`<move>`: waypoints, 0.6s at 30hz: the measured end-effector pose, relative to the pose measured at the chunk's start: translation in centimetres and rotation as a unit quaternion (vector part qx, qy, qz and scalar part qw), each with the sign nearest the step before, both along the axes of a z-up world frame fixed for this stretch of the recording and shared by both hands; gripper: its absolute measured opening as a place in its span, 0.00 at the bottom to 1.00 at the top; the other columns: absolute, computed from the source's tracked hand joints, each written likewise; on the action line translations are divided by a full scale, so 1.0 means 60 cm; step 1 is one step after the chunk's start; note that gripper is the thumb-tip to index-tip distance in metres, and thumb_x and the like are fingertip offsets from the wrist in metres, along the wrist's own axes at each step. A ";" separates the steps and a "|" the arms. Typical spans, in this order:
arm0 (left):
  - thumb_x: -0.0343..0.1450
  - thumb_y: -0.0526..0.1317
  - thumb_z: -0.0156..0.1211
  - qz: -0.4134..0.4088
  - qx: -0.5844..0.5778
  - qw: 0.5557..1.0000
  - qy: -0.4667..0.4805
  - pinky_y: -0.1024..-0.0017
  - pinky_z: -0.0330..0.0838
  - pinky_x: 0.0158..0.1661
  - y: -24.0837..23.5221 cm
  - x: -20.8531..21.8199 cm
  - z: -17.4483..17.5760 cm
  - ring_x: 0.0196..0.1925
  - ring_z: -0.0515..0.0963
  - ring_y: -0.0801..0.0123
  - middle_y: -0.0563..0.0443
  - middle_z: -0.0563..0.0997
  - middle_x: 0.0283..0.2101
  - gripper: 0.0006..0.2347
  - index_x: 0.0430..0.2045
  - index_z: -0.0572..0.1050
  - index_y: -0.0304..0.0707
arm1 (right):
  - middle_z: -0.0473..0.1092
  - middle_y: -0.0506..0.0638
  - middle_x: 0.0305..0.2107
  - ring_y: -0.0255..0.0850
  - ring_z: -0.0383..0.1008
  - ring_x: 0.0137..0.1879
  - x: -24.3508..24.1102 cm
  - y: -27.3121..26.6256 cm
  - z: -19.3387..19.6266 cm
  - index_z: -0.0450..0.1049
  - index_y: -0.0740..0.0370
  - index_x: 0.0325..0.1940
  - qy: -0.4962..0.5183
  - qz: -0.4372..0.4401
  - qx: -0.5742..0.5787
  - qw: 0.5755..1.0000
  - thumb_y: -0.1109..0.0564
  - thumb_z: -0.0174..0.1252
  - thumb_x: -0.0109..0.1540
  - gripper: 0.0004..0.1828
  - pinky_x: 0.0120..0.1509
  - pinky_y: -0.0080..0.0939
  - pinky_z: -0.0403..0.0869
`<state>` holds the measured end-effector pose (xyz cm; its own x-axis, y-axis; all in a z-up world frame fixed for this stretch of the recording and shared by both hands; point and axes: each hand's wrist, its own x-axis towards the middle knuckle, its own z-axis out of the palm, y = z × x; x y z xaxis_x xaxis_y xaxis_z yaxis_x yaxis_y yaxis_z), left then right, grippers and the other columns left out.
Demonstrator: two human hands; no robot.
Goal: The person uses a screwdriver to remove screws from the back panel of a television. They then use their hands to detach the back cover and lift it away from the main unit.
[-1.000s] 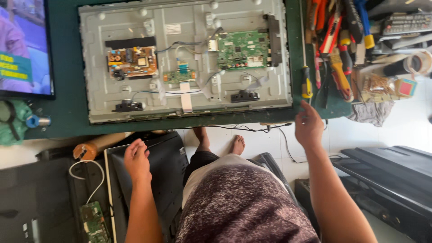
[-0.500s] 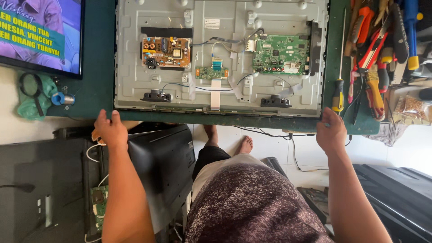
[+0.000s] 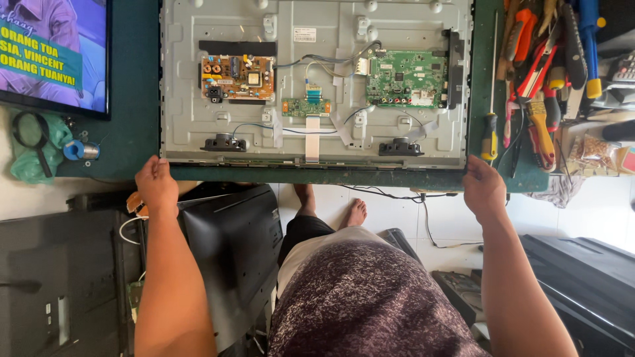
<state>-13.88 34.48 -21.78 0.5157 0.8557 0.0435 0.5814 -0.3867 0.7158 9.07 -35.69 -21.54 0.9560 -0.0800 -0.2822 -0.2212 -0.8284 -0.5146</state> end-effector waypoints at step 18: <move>0.78 0.45 0.70 0.016 0.045 0.999 -0.001 0.69 0.77 0.52 -0.012 -0.008 -0.007 0.48 0.82 0.63 0.43 0.76 0.49 0.18 0.60 0.81 0.36 | 0.79 0.53 0.53 0.52 0.76 0.63 0.002 0.012 0.023 0.80 0.54 0.66 0.019 -0.013 0.023 0.999 0.58 0.57 0.63 0.26 0.70 0.56 0.72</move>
<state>-14.34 33.76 -22.23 0.4871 0.8646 0.1230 0.5931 -0.4309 0.6801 9.19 -34.99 -20.16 0.9423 -0.0900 -0.3223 -0.2619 -0.7980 -0.5428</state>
